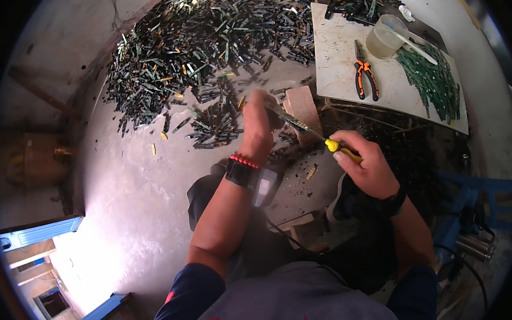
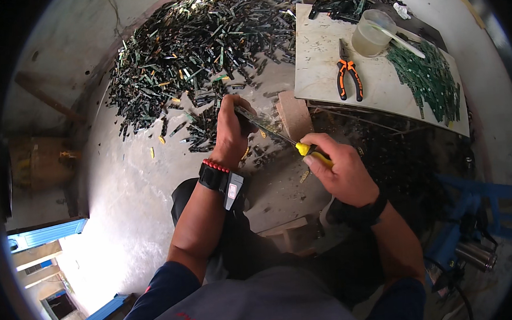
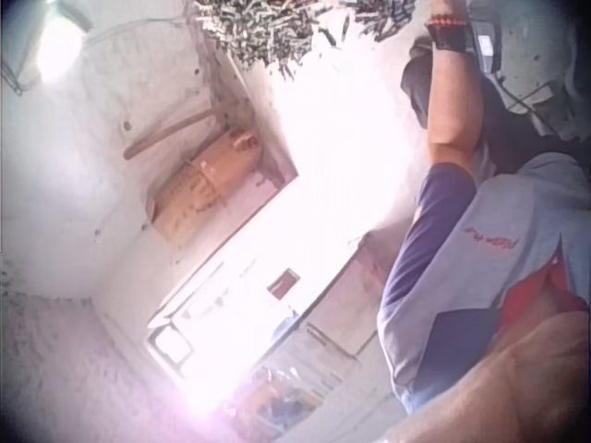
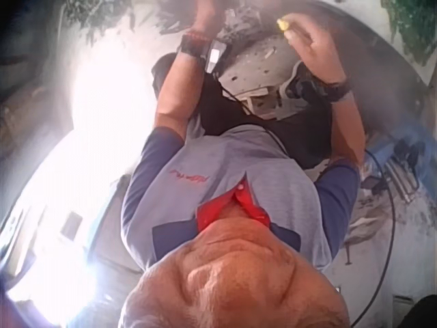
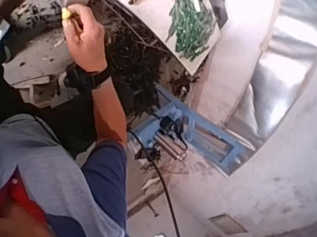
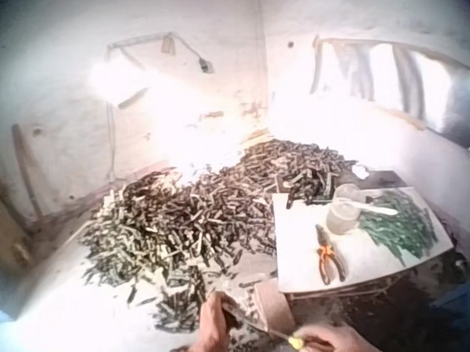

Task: The person sits on the floor and uses pliers and a screwdriver to strip components from green circuit boards. The person repeatedly picks up boards, removes parts, and places the stripped boards on a nearby table.

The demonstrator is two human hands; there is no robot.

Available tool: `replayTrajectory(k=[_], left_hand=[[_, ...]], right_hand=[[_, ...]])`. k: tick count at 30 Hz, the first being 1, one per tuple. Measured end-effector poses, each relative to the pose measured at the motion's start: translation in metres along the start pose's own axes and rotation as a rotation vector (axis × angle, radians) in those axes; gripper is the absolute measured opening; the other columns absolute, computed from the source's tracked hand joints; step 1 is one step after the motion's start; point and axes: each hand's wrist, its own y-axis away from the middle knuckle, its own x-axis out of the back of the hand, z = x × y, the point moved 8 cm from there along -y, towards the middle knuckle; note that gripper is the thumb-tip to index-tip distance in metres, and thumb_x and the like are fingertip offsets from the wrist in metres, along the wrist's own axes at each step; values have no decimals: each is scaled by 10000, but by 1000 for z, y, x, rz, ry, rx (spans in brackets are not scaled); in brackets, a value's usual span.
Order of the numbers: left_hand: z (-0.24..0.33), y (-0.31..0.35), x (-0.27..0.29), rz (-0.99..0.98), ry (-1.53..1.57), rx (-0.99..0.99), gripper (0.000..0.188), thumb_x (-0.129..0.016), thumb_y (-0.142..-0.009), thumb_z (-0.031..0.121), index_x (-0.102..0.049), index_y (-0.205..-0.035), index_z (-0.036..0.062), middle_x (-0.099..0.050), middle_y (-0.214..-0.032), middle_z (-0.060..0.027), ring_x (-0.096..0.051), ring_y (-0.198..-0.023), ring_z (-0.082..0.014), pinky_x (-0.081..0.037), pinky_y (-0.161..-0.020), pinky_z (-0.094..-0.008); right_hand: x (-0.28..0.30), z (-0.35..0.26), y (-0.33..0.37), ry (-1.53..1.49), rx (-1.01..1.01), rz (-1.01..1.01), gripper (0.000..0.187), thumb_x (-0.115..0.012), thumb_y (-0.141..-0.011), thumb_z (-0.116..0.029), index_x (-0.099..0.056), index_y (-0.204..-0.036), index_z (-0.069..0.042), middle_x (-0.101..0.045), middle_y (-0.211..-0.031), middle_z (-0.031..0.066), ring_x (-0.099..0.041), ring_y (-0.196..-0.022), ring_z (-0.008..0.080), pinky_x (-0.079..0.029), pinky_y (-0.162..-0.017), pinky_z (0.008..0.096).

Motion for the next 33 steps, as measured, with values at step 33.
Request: replayTrajectory(k=[33], left_hand=[[-16, -27, -8, 48, 486, 93, 272, -449, -836, 286, -379, -634, 116, -344, -537, -3, -315, -448, -135, -278, -427, -290]], right_hand=[[-45, -24, 14, 629, 214, 211, 304, -644, -765, -16, -601, -1066, -11, -570, -686, 109, -576, -541, 236, -453, -474, 318]])
